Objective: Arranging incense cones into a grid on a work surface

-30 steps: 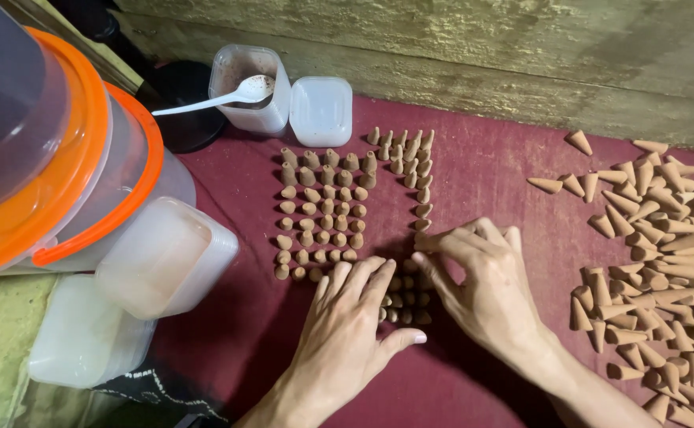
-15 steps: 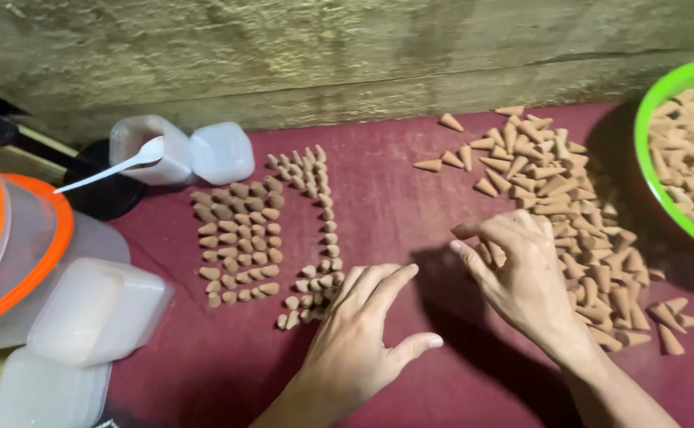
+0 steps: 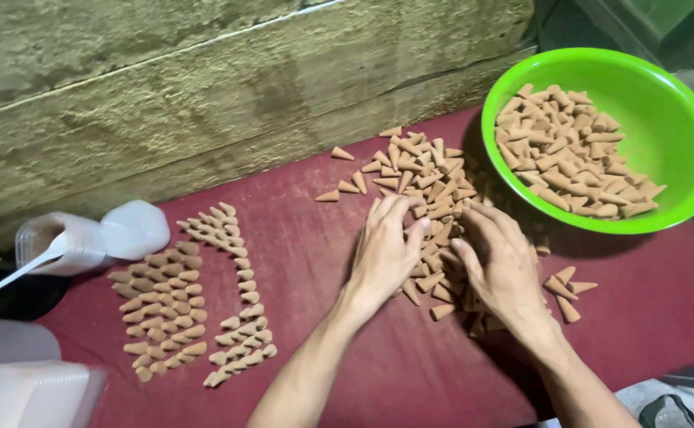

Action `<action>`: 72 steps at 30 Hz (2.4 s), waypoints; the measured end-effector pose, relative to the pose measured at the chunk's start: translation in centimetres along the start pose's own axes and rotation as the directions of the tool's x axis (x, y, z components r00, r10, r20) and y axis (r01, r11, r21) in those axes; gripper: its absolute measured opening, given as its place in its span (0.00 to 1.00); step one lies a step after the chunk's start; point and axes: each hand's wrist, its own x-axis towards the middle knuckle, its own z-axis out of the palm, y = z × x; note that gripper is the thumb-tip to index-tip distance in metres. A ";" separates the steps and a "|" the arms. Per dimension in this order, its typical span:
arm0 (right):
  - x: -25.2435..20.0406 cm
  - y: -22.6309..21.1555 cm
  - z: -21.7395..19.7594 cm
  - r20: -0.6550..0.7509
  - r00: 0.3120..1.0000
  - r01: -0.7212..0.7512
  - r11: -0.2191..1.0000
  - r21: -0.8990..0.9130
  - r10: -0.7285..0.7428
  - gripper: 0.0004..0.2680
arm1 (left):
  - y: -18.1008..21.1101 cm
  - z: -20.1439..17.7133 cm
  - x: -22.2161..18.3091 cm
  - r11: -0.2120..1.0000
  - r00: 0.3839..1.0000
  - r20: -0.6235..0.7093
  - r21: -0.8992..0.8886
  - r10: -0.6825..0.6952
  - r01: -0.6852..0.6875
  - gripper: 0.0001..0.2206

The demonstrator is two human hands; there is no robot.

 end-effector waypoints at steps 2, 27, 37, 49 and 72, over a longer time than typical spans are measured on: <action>1.0 -0.4 -0.1 -0.001 1.000 0.018 1.000 -0.016 -0.018 0.17 | -0.7 1.2 2.8 0.999 1.000 -0.014 0.034 0.004 -0.004 0.12; 9.5 5.5 6.8 0.057 0.998 0.032 0.995 0.098 -0.037 0.08 | -6.3 1.7 12.4 0.920 0.916 0.384 0.307 0.113 -0.242 0.07; 6.5 1.1 4.2 -0.027 0.997 0.082 0.987 0.141 -0.079 0.08 | -1.7 -2.7 5.2 0.989 0.981 0.138 -0.085 0.136 -0.125 0.06; 3.5 -10.1 1.9 0.300 0.954 -0.077 0.950 0.304 -0.018 0.09 | 2.1 -10.2 -5.8 0.959 0.980 -0.113 -0.252 -0.162 0.129 0.08; 4.3 -25.4 12.4 0.418 0.857 0.119 0.905 0.408 -0.301 0.08 | -6.3 -24.8 -15.8 0.960 0.970 -0.073 -0.180 -0.232 0.216 0.13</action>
